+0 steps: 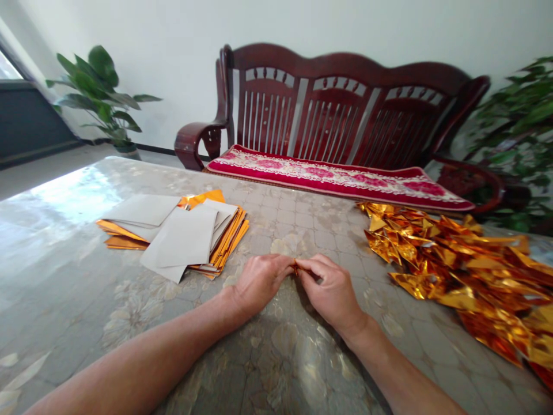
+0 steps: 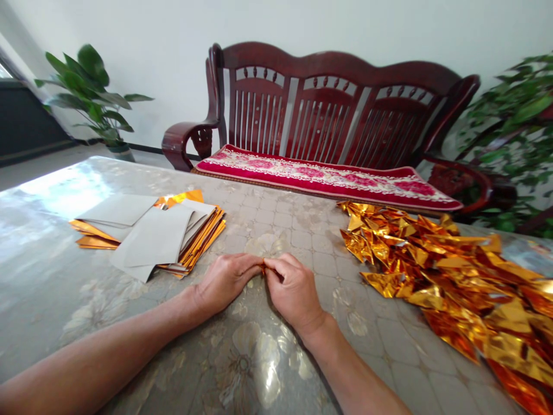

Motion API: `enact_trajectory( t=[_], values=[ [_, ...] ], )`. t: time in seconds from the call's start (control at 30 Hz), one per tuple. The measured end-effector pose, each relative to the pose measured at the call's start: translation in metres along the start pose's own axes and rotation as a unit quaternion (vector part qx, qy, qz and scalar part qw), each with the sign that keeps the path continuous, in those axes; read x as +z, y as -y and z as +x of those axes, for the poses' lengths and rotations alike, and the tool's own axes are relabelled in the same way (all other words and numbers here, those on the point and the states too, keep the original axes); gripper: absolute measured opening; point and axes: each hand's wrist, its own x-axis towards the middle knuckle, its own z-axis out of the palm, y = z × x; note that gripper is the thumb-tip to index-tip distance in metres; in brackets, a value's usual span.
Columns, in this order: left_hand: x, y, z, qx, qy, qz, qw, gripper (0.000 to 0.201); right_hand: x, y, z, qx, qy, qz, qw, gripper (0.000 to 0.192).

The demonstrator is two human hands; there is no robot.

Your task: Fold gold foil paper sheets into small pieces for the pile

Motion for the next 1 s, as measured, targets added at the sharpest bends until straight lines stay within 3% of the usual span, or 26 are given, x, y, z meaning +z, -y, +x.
enact_trajectory(
  t=[0.43, 1.0],
  values=[
    [0.006, 0.0, 0.0, 0.02, 0.001, 0.042, 0.999, 0.022, 0.006, 0.004, -0.001, 0.01, -0.05, 0.019, 0.999, 0.021],
    [0.005, 0.004, 0.007, 0.01, -0.031, -0.047, 0.998, 0.023, 0.006, -0.009, 0.004, 0.068, -0.06, 0.056, 0.994, 0.02]
  ],
)
